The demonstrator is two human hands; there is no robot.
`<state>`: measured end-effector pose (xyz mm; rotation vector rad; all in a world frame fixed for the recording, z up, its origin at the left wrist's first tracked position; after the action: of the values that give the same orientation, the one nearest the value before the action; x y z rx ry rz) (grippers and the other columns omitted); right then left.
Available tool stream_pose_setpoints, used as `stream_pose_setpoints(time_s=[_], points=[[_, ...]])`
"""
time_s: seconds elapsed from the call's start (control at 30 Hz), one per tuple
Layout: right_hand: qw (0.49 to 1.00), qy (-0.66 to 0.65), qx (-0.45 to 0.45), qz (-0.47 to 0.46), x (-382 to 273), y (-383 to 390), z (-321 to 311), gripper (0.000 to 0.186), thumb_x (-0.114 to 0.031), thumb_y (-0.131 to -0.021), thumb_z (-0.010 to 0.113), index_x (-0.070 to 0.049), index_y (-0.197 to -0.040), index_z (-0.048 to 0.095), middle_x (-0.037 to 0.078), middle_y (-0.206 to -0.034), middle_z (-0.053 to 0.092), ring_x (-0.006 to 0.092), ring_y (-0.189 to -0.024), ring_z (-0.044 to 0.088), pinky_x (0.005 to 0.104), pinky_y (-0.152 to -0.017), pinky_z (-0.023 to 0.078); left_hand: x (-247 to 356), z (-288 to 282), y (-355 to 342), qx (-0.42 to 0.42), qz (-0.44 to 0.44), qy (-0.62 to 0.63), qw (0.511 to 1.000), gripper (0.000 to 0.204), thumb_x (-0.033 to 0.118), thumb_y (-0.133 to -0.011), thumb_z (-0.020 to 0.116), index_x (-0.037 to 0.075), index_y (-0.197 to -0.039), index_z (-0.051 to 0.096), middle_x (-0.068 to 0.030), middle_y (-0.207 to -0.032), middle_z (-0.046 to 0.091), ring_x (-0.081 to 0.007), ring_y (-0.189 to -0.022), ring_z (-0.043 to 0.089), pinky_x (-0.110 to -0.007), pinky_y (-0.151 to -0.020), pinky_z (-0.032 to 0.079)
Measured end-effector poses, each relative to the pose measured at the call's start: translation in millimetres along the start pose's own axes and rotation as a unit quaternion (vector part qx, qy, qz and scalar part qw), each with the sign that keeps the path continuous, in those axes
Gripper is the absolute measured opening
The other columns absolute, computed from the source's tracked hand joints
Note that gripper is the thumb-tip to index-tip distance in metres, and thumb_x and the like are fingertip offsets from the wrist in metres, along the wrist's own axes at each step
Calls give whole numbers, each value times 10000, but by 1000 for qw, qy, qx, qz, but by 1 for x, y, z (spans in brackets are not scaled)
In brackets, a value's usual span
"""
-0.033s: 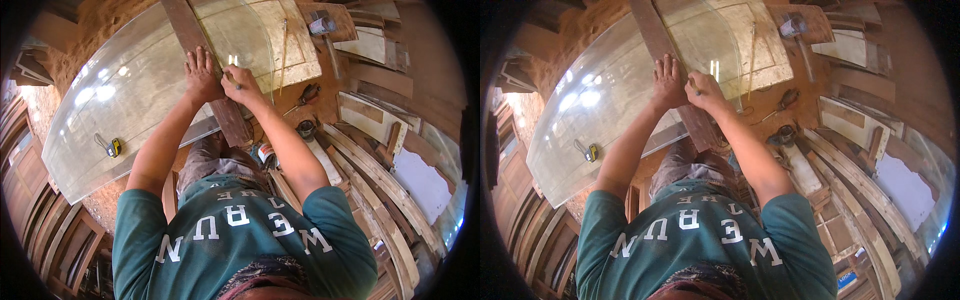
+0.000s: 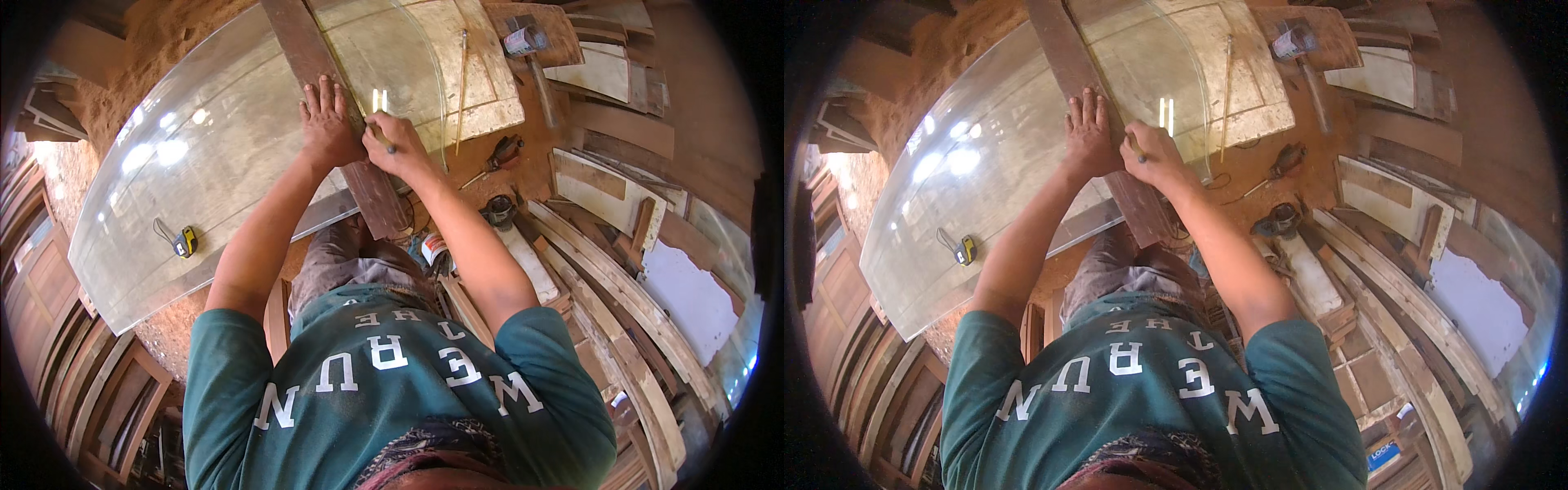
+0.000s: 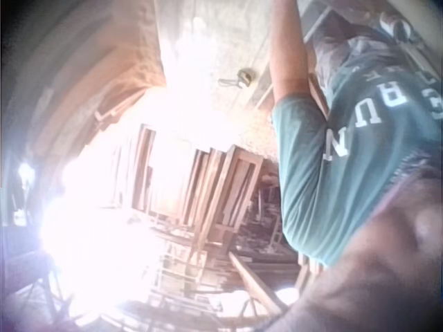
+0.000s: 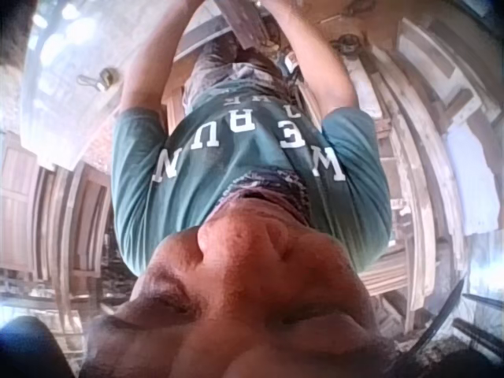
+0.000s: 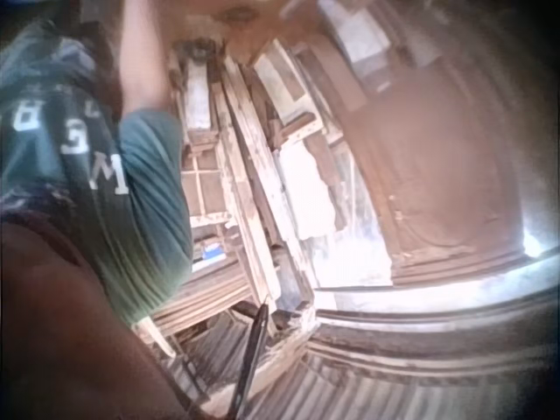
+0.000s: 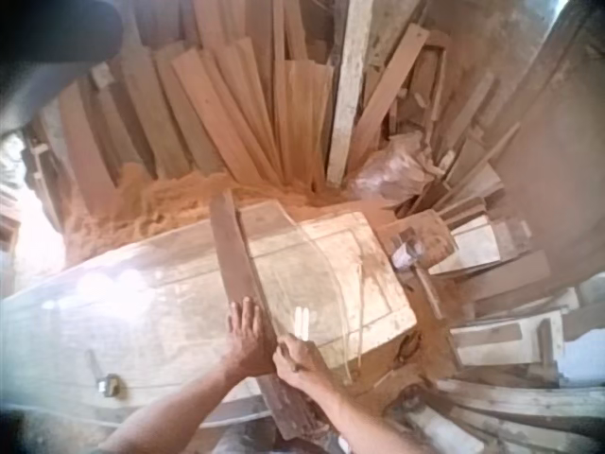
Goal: The person measures and marks a large, curved piece of glass using a tape measure, a wooden straightedge, and a pencil. They align the straightedge to draw lines and use the tape measure to mark specific points on the glass surface.
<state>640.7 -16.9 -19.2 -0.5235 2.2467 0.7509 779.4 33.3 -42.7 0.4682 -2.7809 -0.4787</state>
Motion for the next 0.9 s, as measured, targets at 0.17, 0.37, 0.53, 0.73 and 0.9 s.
stream_pose_setpoints(time_s=[0.17, 0.37, 0.53, 0.73, 0.9], points=[[999, 11, -29, 14, 24, 60, -5, 314, -202, -929, 603, 5, -1158, 664, 301, -951, 699, 450, -927, 695, 494, -793, 553, 7, -18, 3, -37, 7, -19, 999, 1400, 523, -536, 942, -41, -1585, 207, -286, -1664, 118, -516, -1525, 119, -579, -1232, 194], [999, -16, -34, 16, 22, 66, -9, 318, -191, -927, 602, 27, -1151, 658, 315, -927, 691, 476, -925, 683, 512, -800, 546, 14, -7, 12, -53, 13, -38, 998, 1293, 498, -600, 925, -59, -1557, 257, -290, -1639, 205, -505, -1509, 195, -566, -1224, 228], [1000, -5, -10, 2, 26, 68, -4, 312, -182, -922, 604, 36, -1137, 664, 324, -957, 685, 476, -950, 679, 512, -815, 545, 21, -2, 25, -38, 21, -35, 998, 1254, 504, -636, 897, -75, -1547, 258, -296, -1634, 193, -526, -1494, 214, -566, -1210, 262], [1000, -5, -11, -4, 24, 66, -6, 316, -188, -922, 603, 30, -1141, 667, 327, -983, 683, 479, -962, 674, 520, -828, 542, 25, 5, 25, -11, 14, -10, 1000, 1324, 551, -587, 900, -103, -1536, 248, -316, -1642, 129, -574, -1489, 152, -595, -1211, 230], [1000, -10, -24, -3, 30, 83, -7, 311, -190, -917, 607, 28, -1133, 663, 319, -940, 687, 491, -922, 674, 528, -804, 545, 28, 1, 29, -35, 8, -25, 999, 1340, 541, -582, 907, -107, -1542, 233, -312, -1647, 121, -571, -1493, 142, -584, -1219, 225]])
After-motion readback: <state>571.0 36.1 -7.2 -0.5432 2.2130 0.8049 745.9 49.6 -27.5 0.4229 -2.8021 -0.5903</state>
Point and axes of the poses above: each hand's wrist, its own y-axis away from the middle knuckle, its own z-axis out of the palm, x = y × z, the point moved 3 cm from there along -y, towards the middle knuckle
